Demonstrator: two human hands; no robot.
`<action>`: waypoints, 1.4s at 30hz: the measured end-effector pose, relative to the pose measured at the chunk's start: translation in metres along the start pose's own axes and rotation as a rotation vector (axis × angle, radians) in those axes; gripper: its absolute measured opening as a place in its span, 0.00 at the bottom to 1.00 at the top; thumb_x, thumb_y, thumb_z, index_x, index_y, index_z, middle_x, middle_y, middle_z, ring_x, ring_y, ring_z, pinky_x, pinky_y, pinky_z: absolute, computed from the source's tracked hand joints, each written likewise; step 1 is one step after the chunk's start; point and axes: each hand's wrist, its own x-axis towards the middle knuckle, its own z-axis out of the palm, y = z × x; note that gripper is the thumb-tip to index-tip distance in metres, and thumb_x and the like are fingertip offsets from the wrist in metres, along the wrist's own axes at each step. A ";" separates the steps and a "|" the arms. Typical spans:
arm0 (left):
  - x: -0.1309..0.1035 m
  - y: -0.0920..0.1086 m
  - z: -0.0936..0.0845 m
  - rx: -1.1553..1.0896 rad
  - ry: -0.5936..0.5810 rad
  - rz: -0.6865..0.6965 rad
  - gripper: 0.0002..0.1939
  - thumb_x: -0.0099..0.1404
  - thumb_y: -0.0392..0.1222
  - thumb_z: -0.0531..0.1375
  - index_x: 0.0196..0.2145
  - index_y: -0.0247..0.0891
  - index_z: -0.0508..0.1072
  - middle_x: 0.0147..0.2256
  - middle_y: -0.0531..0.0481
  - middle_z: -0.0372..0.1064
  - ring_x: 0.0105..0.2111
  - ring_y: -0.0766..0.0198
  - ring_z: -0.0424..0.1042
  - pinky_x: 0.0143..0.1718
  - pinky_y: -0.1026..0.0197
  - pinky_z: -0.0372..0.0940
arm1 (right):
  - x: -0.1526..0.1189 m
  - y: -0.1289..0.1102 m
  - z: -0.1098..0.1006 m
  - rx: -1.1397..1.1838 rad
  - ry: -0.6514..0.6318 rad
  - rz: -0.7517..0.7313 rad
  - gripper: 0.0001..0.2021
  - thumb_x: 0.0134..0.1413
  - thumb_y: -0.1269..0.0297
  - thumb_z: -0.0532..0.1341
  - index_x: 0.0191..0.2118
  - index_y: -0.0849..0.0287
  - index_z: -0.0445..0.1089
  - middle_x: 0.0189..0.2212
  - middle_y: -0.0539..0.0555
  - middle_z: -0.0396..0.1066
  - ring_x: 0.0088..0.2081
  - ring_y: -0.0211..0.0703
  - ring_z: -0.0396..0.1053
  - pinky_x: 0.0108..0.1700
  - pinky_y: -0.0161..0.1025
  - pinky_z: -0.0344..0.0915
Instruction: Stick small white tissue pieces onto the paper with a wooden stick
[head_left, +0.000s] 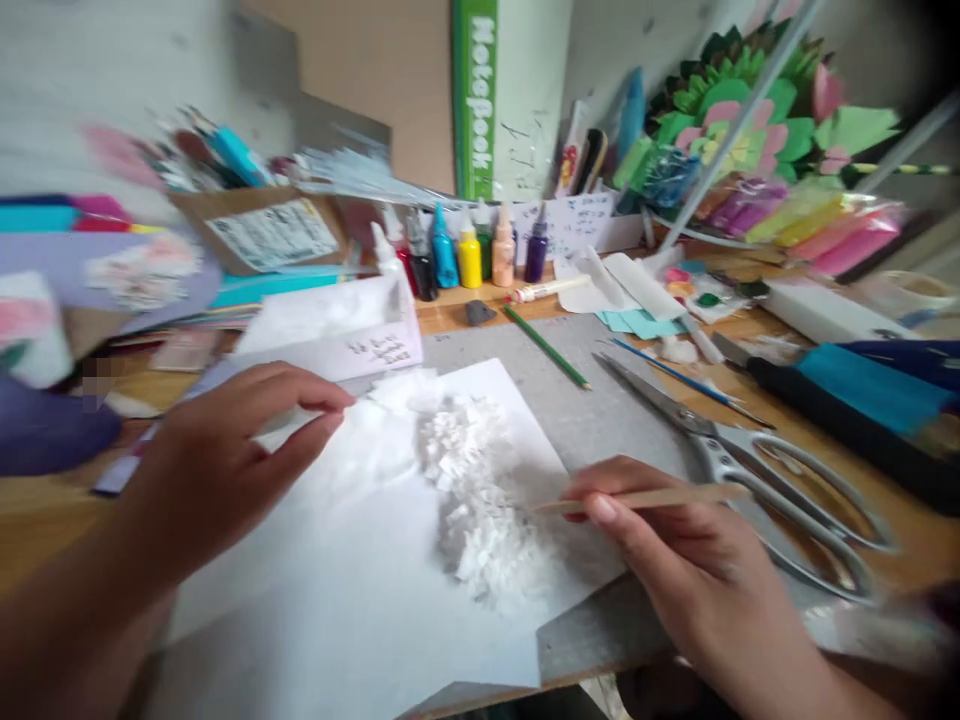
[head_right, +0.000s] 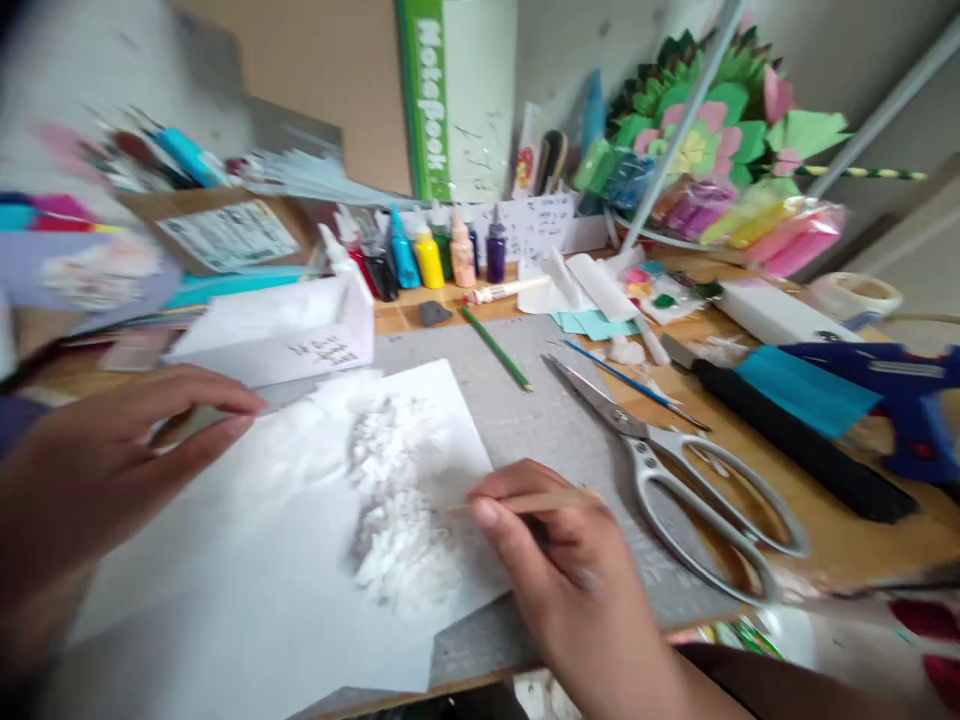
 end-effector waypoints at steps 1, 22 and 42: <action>-0.001 -0.010 -0.006 0.047 -0.021 -0.044 0.13 0.64 0.46 0.50 0.37 0.39 0.72 0.36 0.54 0.71 0.37 0.61 0.69 0.37 0.60 0.62 | -0.001 0.002 -0.001 -0.023 -0.029 -0.010 0.08 0.57 0.69 0.60 0.31 0.54 0.76 0.31 0.52 0.77 0.32 0.43 0.76 0.29 0.32 0.73; 0.007 -0.053 -0.001 0.145 -0.273 -0.107 0.08 0.55 0.43 0.55 0.26 0.41 0.73 0.25 0.55 0.70 0.25 0.63 0.66 0.27 0.63 0.58 | -0.006 0.000 0.005 0.054 0.027 0.110 0.12 0.55 0.59 0.62 0.24 0.55 0.76 0.27 0.53 0.76 0.30 0.42 0.74 0.32 0.34 0.70; 0.024 0.086 0.055 -0.233 0.007 0.323 0.07 0.60 0.33 0.58 0.25 0.37 0.73 0.25 0.52 0.67 0.28 0.65 0.66 0.30 0.62 0.59 | -0.007 0.000 0.004 0.119 0.003 0.057 0.09 0.59 0.72 0.58 0.29 0.60 0.72 0.29 0.52 0.74 0.33 0.37 0.72 0.36 0.32 0.66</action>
